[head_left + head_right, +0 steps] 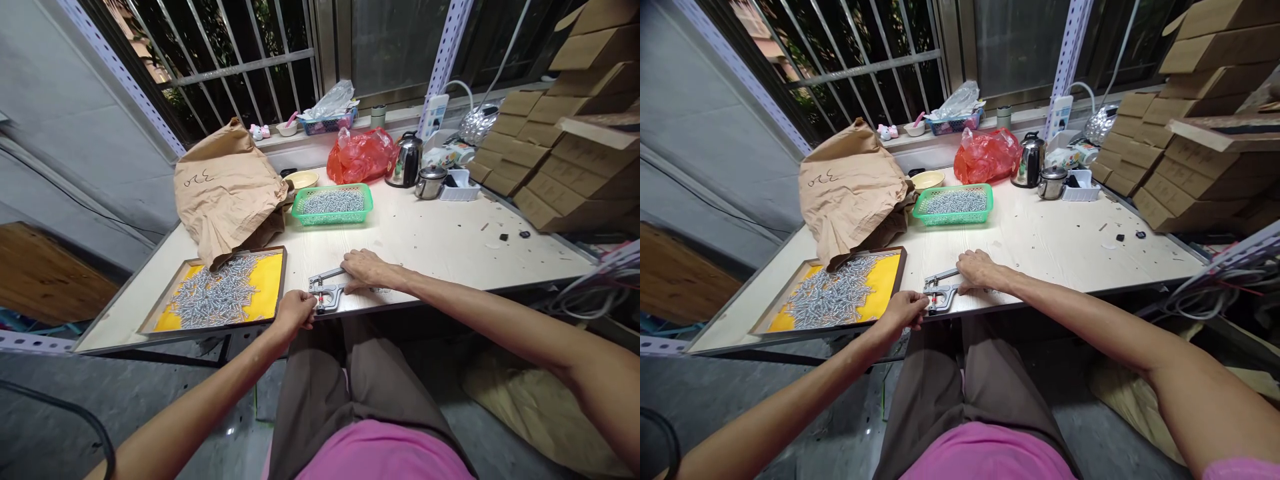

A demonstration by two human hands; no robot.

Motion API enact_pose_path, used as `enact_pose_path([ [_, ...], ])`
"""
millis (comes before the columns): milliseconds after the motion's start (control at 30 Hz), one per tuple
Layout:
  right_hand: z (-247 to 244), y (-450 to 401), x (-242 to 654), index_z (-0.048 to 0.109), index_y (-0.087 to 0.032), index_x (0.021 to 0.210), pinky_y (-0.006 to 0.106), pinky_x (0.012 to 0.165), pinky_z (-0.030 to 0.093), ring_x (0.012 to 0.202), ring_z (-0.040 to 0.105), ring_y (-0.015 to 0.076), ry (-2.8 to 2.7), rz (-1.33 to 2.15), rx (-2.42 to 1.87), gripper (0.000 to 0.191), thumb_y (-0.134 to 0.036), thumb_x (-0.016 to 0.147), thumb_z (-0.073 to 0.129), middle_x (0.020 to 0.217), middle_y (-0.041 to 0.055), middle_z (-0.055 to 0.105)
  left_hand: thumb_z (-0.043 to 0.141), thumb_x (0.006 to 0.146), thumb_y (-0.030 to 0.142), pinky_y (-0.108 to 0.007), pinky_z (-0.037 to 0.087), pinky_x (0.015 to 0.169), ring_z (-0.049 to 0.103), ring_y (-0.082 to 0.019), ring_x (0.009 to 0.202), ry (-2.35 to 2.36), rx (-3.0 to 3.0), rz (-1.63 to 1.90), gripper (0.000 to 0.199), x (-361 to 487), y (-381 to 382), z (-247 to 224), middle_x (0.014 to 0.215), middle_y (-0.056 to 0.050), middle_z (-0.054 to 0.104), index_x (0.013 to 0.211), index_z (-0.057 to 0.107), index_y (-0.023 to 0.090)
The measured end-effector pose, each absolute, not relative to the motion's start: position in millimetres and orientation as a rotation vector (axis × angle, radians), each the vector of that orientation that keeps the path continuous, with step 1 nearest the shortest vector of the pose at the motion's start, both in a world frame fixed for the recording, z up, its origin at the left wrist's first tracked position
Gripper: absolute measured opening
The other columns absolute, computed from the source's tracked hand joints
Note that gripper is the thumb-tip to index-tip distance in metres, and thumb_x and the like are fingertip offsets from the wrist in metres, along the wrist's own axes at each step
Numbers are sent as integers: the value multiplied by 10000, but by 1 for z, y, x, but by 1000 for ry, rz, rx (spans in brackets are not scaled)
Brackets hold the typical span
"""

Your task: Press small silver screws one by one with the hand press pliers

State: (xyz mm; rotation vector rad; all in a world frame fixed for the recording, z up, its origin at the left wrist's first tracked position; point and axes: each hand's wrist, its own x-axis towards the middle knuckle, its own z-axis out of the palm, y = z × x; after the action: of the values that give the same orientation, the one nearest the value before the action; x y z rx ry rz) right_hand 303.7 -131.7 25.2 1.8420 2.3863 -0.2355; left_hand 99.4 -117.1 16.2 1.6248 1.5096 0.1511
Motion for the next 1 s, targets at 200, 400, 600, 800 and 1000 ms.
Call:
enact_pose_path([
  [200, 22, -135, 301, 635, -132, 965, 389, 827, 400, 1009, 531, 288, 2421, -127, 1819, 439, -517, 754, 655, 1026, 141, 616, 541, 832, 262, -371, 429, 940, 524, -244, 1099, 1134, 2664, 370, 343, 113, -117, 10, 1160, -117, 570, 1155, 565, 149],
  [400, 29, -130, 291, 629, -129, 1011, 413, 842, 425, 996, 541, 275, 2385, -30, 1820, 507, -565, 752, 623, 1053, 147, 615, 552, 797, 282, -398, 341, 1038, 451, -271, 1221, 983, 2678, 170, 541, 138, -85, -2, 1359, -141, 466, 1308, 446, 141],
  [600, 38, -124, 297, 610, -119, 992, 408, 795, 453, 964, 524, 265, 2483, 106, 1799, 450, -504, 762, 639, 1008, 129, 610, 504, 777, 269, -401, 373, 970, 480, -278, 1149, 947, 2734, 80, 577, 148, -67, 2, 1281, -129, 515, 1337, 422, 156],
  [800, 51, -133, 301, 572, -105, 1050, 362, 725, 477, 956, 530, 258, 2465, 47, 1812, 489, -458, 732, 691, 1060, 135, 602, 505, 786, 284, -369, 423, 868, 481, -276, 1101, 958, 2828, 35, 531, 151, -72, 10, 1194, -130, 534, 1302, 450, 168],
  [1000, 47, -133, 292, 566, -103, 1041, 394, 774, 424, 949, 518, 262, 2473, 303, 1858, 356, -378, 817, 600, 1045, 137, 595, 463, 859, 382, -348, 460, 771, 496, -286, 1062, 1142, 2979, 136, 508, 146, -82, 23, 1126, -138, 550, 1308, 437, 144],
])
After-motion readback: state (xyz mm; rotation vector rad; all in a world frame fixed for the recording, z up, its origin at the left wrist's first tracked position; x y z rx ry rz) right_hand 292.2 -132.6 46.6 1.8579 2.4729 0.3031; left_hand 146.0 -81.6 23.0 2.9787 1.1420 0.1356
